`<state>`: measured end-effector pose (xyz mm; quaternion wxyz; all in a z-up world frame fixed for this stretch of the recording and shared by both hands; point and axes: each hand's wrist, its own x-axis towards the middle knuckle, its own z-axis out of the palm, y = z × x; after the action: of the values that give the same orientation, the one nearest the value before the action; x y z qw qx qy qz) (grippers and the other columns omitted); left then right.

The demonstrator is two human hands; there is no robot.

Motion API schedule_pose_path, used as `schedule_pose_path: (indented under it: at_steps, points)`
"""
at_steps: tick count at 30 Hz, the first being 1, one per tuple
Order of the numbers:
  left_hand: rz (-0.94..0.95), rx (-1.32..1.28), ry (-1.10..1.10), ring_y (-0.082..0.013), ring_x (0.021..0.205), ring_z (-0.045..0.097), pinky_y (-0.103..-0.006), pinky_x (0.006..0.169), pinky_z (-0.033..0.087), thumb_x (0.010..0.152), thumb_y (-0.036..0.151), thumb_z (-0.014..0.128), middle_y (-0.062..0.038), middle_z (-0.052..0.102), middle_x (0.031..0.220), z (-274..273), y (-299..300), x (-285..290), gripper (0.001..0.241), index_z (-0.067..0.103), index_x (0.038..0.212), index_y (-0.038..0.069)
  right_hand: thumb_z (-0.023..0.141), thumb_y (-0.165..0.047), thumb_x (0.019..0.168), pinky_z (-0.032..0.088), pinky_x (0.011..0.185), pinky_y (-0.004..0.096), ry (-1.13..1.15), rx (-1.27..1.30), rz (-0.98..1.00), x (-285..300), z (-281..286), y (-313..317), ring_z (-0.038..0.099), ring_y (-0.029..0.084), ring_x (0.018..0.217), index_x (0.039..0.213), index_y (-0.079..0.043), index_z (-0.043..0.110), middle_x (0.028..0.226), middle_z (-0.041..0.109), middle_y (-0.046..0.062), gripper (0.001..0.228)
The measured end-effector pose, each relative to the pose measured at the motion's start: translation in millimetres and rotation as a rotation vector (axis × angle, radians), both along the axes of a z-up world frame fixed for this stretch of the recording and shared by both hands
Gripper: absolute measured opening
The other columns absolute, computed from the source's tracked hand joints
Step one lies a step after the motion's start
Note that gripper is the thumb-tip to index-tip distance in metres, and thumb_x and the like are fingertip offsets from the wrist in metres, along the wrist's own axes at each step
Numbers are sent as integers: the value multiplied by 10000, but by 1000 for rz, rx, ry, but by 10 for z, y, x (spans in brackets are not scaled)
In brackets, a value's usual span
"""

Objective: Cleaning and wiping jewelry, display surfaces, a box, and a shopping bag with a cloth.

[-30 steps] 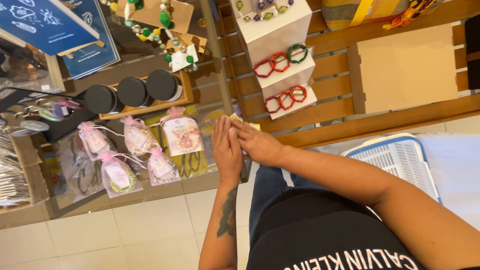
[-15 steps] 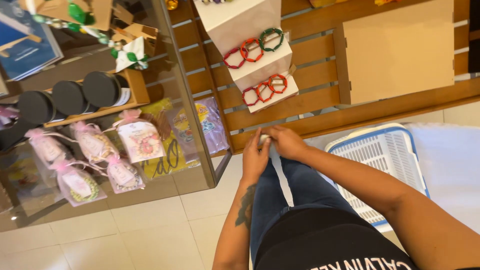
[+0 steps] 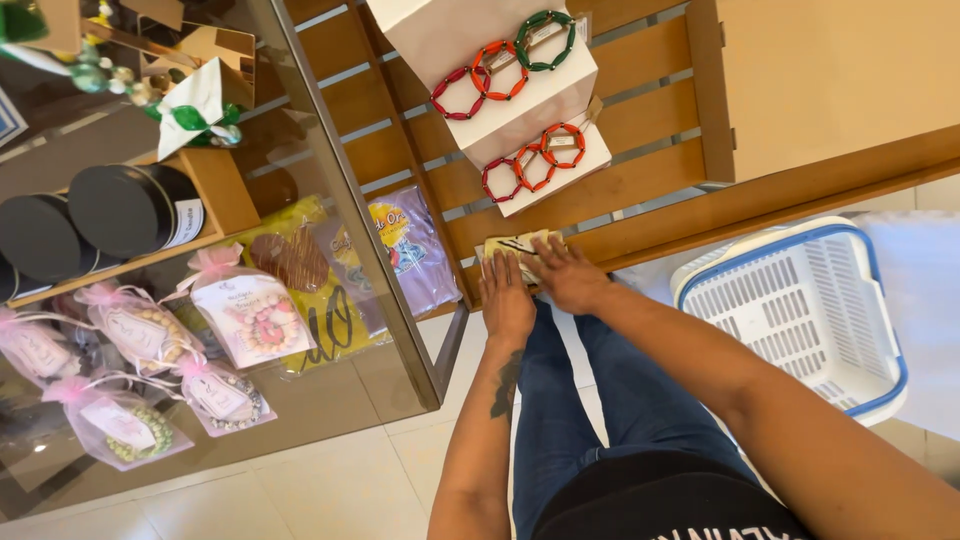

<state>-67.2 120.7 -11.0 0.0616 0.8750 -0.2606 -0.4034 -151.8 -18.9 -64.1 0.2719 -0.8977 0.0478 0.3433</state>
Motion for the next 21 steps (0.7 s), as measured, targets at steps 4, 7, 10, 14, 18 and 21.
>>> schedule_pose_path:
  at_steps: [4, 7, 10, 14, 18, 21]
  points:
    - [16, 49, 43, -406, 1568, 79, -559, 1259, 143, 1070, 209, 395, -182, 144, 1701, -233, 121, 23, 601, 203, 1626, 85, 354, -342, 1075, 199, 1220, 590, 22, 26, 29, 105, -38, 218, 96, 399, 1570, 1640, -239, 231, 1721, 145, 92, 587]
    - [-5, 105, 78, -388, 1578, -13, -557, 1270, 96, 1106, 298, 255, -156, 29, 1721, -240, 109, -14, 582, 131, 1643, 110, 373, -404, 1077, 293, 1177, 558, -225, -75, 34, -49, -194, 214, 240, 348, 1547, 1570, -254, 413, 1683, 299, 46, 517]
    - [-48, 46, 94, -419, 1571, 29, -571, 1262, 138, 1100, 309, 298, -195, 80, 1709, -209, -92, -52, 603, 160, 1633, 63, 263, -491, 1085, 185, 1230, 586, -38, -26, -8, -203, -138, -44, 126, 302, 1580, 1597, -255, 340, 1726, 150, -8, 569]
    - [-150, -56, 193, -422, 1573, 74, -580, 1259, 145, 1091, 414, 265, -220, 131, 1698, -337, -418, -239, 643, 248, 1608, 32, 241, -520, 1085, 185, 1224, 610, -17, -147, -62, -637, -238, -361, 182, 303, 1572, 1591, -249, 358, 1712, 214, 12, 586]
    - [-228, -104, 281, -379, 1589, 7, -532, 1273, 134, 1077, 546, 197, -180, 55, 1717, -333, -650, -352, 733, 208, 1624, 58, 250, -478, 1073, 163, 1210, 660, 81, -160, -175, -823, -206, -664, 149, 315, 1572, 1635, -297, 228, 1725, 147, 4, 591]
    - [-201, -67, 243, -340, 1592, 9, -530, 1274, 109, 1073, 555, 177, -160, 52, 1720, -266, -610, -351, 741, 177, 1630, 66, 275, -452, 1074, 147, 1216, 654, 43, -184, -205, -741, -192, -556, 138, 330, 1574, 1631, -269, 246, 1730, 131, 17, 588]
